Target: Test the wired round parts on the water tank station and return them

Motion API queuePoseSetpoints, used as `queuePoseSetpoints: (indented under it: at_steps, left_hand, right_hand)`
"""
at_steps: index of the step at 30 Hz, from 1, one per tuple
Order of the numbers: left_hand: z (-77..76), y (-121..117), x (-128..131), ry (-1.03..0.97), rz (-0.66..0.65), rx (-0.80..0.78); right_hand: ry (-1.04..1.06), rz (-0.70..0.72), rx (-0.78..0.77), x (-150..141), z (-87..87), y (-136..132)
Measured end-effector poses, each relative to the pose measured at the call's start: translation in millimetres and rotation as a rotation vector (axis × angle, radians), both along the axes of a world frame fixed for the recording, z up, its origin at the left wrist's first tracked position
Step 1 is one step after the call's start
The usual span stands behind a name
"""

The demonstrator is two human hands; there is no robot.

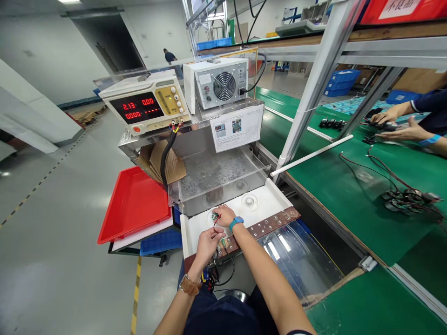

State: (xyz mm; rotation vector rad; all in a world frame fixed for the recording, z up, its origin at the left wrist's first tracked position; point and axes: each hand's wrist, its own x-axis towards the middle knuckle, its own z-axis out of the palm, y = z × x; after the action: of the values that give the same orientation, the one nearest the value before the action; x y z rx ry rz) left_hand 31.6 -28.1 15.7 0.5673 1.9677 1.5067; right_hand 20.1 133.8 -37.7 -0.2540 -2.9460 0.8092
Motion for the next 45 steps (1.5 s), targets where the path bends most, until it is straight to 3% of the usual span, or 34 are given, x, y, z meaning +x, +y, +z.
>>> queuePoseSetpoints:
  at_steps: [12, 23, 38, 45]
  left_hand:
    - [-10.3, 1, -2, -0.058, 0.01, 0.019]
    - [-3.1, 0, -1, -0.06, 0.008, 0.039]
    - [-5.1, 2, -1, -0.076, 0.035, 0.006]
    - [-1.0, 1, 0, -0.059, 0.025, 0.018]
  right_hand:
    - [0.017, -0.004, -0.002, -2, -8.0, 2]
    - [-0.002, 0.001, 0.018, -2, -2.7, 1]
    - [0.008, -0.012, -0.049, 0, 1.0, 2]
    - [-0.014, -0.013, -0.018, -5, -5.6, 1]
